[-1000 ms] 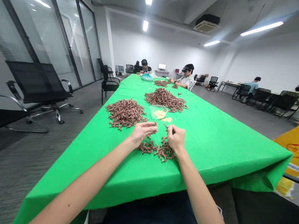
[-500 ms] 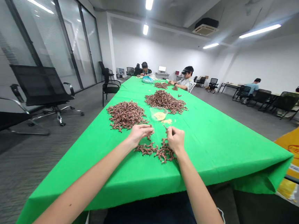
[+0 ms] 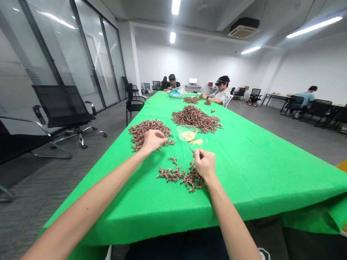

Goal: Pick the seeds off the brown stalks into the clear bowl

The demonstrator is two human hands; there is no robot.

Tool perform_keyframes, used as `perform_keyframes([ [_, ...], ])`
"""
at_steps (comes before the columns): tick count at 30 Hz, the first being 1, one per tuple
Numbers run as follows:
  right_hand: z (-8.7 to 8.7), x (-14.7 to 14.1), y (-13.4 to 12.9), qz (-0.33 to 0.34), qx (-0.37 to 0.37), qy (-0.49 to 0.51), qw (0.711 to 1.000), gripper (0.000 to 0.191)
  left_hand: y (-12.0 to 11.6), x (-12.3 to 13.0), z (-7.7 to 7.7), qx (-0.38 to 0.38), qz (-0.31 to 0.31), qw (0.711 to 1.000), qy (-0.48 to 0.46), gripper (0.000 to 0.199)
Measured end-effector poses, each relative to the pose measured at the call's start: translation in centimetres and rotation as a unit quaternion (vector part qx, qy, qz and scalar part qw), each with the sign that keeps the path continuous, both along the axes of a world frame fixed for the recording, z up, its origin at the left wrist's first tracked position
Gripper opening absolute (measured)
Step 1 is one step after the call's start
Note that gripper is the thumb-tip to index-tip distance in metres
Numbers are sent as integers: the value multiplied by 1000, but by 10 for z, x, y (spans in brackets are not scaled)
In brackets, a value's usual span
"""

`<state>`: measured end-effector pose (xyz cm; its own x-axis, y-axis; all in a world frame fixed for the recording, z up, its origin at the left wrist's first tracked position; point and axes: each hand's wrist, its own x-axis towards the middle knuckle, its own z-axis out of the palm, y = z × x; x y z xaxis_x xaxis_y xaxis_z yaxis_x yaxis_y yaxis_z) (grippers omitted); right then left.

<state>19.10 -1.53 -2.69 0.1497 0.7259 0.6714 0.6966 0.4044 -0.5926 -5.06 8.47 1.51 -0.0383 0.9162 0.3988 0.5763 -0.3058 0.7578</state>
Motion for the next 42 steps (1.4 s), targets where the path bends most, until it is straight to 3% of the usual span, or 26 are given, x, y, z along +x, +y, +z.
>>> perform_keyframes([
  [4, 0, 1, 0, 0, 3, -1, 1000, 46, 38, -20, 30, 61, 74, 987, 131, 32],
  [9, 0, 2, 0, -6, 0, 4, 1000, 46, 51, -40, 37, 46, 50, 982, 179, 51],
  [15, 2, 2, -1, -11, 3, 13, 1000, 47, 8, -32, 21, 54, 19, 993, 106, 27],
  [18, 3, 2, -1, -16, 0, 18, 1000, 45, -21, -16, 5, 25, -67, 992, 102, 24],
  [23, 2, 3, 0, -21, -17, 15, 1000, 46, -47, 8, -22, -34, -162, 966, 198, 36],
  [27, 0, 4, 1, -25, -26, 7, 999, 47, -48, 14, -34, -4, -179, 943, 279, 21],
  [29, -1, 4, 2, -24, -28, 1, 999, 48, -50, 14, -35, 1, -173, 949, 264, 16],
  [33, -2, 4, 1, -13, -31, -7, 999, 48, -60, 14, -30, 10, -199, 969, 143, 14],
  [37, -1, 5, 1, 14, -38, -7, 999, 48, -69, 15, -21, 51, -225, 971, 64, 10],
  [42, 2, 3, 0, 156, -143, 62, 975, 54, -79, 23, -15, 64, -255, 963, -54, 25],
])
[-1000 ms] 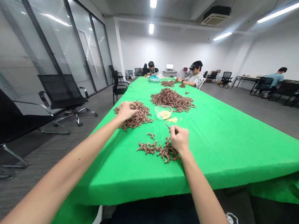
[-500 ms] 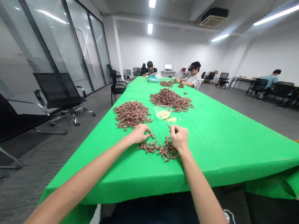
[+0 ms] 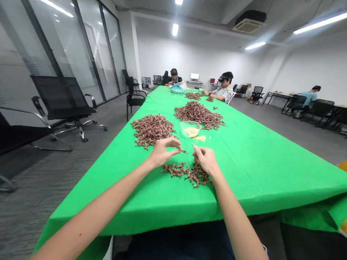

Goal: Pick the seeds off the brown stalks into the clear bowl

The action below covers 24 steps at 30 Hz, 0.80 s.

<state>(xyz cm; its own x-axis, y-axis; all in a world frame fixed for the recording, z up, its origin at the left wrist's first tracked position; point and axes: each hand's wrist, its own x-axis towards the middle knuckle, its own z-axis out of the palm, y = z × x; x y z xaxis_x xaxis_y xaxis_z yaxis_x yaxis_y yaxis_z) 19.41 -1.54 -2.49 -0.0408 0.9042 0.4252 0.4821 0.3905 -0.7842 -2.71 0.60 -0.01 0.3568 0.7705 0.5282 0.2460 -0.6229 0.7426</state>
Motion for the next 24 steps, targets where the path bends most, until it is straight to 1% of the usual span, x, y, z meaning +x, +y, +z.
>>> perform_keyframes([
  [3, 6, -2, -3, 76, -31, 63, 995, 47, -6, 6, 2, -23, -27, 998, -48, 30],
  [6, 12, -4, -7, 149, -47, 125, 980, 42, -10, 10, 4, -35, -43, 996, -69, 31],
  [8, 14, -4, -9, 190, -64, 137, 970, 42, -12, 11, 5, -43, -51, 995, -76, 30],
  [10, 15, -3, -11, 212, -73, 134, 965, 39, -14, 11, 7, -53, -57, 994, -80, 29],
  [14, 13, -2, -10, 209, -63, 162, 962, 32, -17, 12, 10, -73, -53, 990, -107, 33],
  [18, 11, -2, -8, 192, -50, 214, 956, 29, -18, 15, 9, -140, -46, 978, -145, 42],
  [21, 11, -3, -7, 188, -47, 238, 952, 29, -19, 19, 5, -188, -56, 969, -149, 39],
  [24, 11, -4, -6, 190, -47, 224, 955, 31, -22, 24, 0, -207, -81, 959, -178, 44],
])
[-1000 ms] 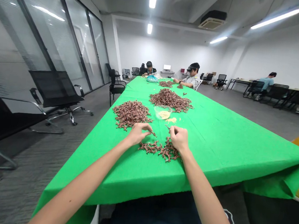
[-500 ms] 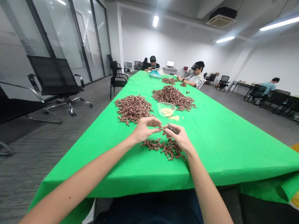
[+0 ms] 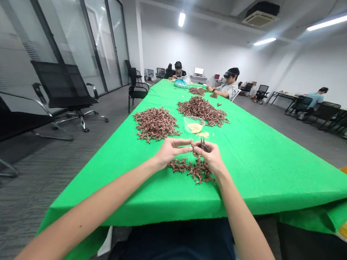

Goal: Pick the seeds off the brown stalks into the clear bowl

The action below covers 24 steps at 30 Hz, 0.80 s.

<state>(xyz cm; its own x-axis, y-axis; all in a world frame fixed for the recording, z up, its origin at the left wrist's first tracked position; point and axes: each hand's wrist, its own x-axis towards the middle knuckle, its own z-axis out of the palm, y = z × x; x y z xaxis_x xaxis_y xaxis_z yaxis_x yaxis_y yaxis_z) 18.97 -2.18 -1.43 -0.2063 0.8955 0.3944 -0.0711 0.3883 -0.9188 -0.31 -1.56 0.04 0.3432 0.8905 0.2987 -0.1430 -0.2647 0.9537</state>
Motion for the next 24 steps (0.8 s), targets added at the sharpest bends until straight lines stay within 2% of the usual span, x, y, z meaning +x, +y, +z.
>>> perform_keyframes([
  [8, 2, -3, -2, 6, 4, -46, 999, 35, -2, 4, -4, 1, -24, 999, -38, 37],
  [12, 4, -4, -6, -44, 30, -83, 995, 39, 0, 2, -3, 4, 18, 999, -45, 37],
  [15, 1, -3, -7, -103, 85, -125, 983, 39, 2, 0, -2, 0, 43, 997, -57, 37],
  [17, -2, -2, -8, -146, 139, -176, 963, 35, 2, -1, -2, -5, 46, 997, -59, 39],
  [20, -7, 0, -8, -213, 237, -253, 913, 27, 1, -2, -2, -16, 36, 998, -55, 39],
  [24, -10, 0, -9, -295, 328, -285, 851, 23, 0, -1, -2, -21, 15, 998, -57, 35],
])
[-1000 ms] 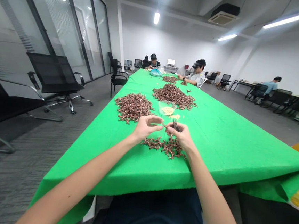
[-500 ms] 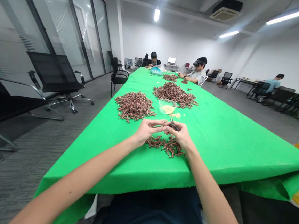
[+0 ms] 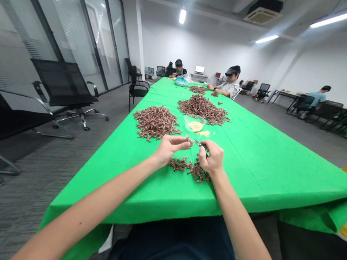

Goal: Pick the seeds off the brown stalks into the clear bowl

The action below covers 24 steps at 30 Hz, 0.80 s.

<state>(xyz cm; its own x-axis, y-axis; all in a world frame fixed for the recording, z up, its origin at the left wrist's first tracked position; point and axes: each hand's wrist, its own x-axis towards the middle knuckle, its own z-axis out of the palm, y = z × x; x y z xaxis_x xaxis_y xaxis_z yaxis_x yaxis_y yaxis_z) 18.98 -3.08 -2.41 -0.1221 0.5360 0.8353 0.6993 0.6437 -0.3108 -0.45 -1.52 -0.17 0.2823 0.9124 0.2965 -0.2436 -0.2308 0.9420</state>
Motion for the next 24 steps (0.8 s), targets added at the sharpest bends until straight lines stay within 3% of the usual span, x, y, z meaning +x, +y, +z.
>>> perform_keyframes([
  [8, 2, -2, -4, -12, 59, -38, 997, 18, -4, 1, 2, -11, -60, 998, -19, 34],
  [24, 2, -1, -4, -13, 59, -52, 997, 18, -3, 0, -2, -21, -79, 997, -12, 32],
])
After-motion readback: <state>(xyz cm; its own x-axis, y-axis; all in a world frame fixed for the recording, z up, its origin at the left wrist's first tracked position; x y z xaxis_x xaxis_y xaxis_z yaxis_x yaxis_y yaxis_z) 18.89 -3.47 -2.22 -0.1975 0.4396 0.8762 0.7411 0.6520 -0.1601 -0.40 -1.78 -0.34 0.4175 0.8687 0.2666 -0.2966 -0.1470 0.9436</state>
